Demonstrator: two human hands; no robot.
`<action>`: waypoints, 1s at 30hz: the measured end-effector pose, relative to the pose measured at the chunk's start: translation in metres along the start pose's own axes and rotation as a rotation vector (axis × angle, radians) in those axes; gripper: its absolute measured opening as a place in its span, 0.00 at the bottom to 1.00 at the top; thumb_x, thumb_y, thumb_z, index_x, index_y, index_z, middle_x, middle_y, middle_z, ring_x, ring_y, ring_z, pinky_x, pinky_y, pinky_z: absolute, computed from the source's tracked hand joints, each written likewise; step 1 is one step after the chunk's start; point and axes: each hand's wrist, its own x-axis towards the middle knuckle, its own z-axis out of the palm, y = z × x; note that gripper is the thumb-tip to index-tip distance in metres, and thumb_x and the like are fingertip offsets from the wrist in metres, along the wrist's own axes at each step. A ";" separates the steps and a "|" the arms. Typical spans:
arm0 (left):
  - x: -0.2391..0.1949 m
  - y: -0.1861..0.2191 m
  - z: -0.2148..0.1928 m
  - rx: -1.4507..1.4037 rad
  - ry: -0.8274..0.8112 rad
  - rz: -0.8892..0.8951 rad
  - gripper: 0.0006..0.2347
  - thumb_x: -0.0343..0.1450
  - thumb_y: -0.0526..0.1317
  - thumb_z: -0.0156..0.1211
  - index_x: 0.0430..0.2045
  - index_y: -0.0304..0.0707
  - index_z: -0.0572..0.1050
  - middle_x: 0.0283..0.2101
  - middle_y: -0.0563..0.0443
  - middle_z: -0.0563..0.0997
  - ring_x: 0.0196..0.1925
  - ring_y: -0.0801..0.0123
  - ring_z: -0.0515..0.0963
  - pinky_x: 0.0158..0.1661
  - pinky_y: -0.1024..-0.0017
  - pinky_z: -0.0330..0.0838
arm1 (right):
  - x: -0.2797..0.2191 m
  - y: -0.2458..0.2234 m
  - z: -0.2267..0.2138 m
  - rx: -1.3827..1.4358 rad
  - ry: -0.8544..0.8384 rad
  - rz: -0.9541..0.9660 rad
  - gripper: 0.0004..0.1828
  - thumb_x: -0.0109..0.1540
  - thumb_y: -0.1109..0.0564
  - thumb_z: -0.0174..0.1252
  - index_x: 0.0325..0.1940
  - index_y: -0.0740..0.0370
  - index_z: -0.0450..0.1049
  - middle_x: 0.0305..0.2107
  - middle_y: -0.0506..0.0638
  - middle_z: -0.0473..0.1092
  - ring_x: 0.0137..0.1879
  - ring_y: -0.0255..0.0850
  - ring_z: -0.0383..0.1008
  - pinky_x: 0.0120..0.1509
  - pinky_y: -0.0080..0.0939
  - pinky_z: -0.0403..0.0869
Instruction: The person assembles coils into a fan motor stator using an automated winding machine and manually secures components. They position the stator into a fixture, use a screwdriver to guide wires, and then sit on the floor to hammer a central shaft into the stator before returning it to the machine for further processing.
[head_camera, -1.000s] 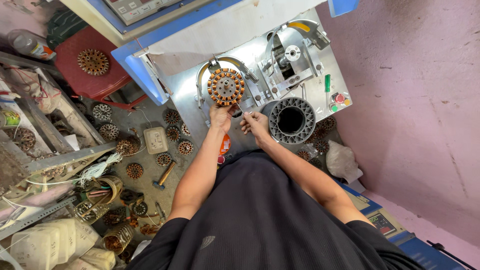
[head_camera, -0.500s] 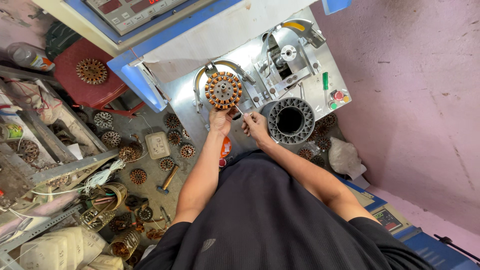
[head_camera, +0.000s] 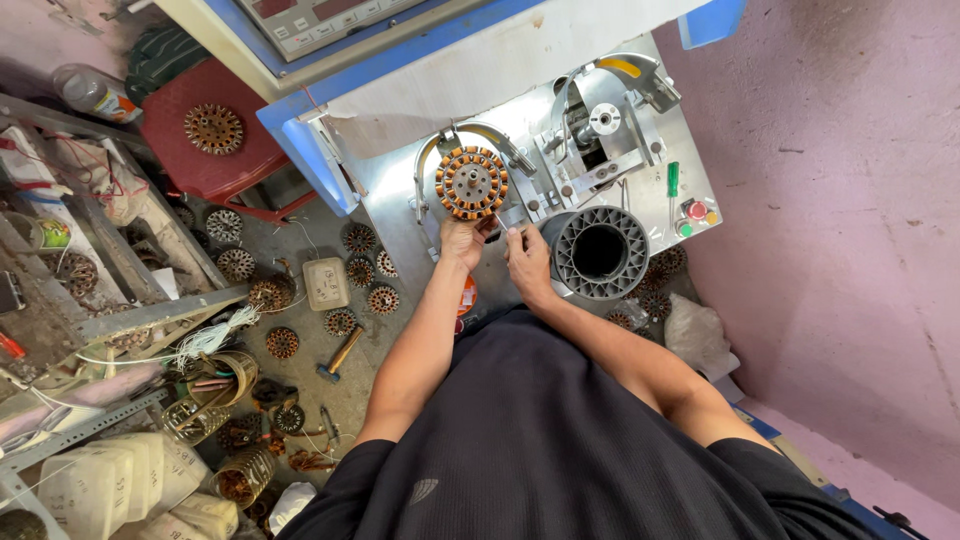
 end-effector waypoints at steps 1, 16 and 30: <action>0.000 0.000 -0.001 -0.012 -0.013 0.006 0.11 0.65 0.28 0.70 0.39 0.33 0.79 0.39 0.45 0.85 0.41 0.58 0.84 0.40 0.62 0.79 | 0.000 0.001 0.001 0.012 0.003 -0.001 0.16 0.70 0.50 0.53 0.33 0.61 0.67 0.20 0.45 0.68 0.23 0.29 0.64 0.27 0.31 0.66; 0.004 -0.003 0.001 0.030 0.075 -0.029 0.12 0.65 0.27 0.68 0.41 0.32 0.77 0.39 0.46 0.83 0.40 0.59 0.82 0.38 0.62 0.79 | 0.003 0.004 0.000 0.214 -0.045 0.212 0.14 0.70 0.49 0.53 0.34 0.59 0.67 0.19 0.44 0.66 0.20 0.30 0.62 0.22 0.30 0.62; 0.000 -0.001 0.011 -0.035 0.025 -0.029 0.15 0.64 0.25 0.67 0.44 0.30 0.76 0.43 0.45 0.83 0.44 0.57 0.83 0.44 0.62 0.80 | 0.028 0.015 0.002 0.080 0.049 0.039 0.15 0.69 0.51 0.55 0.31 0.60 0.66 0.19 0.42 0.64 0.23 0.28 0.59 0.27 0.32 0.60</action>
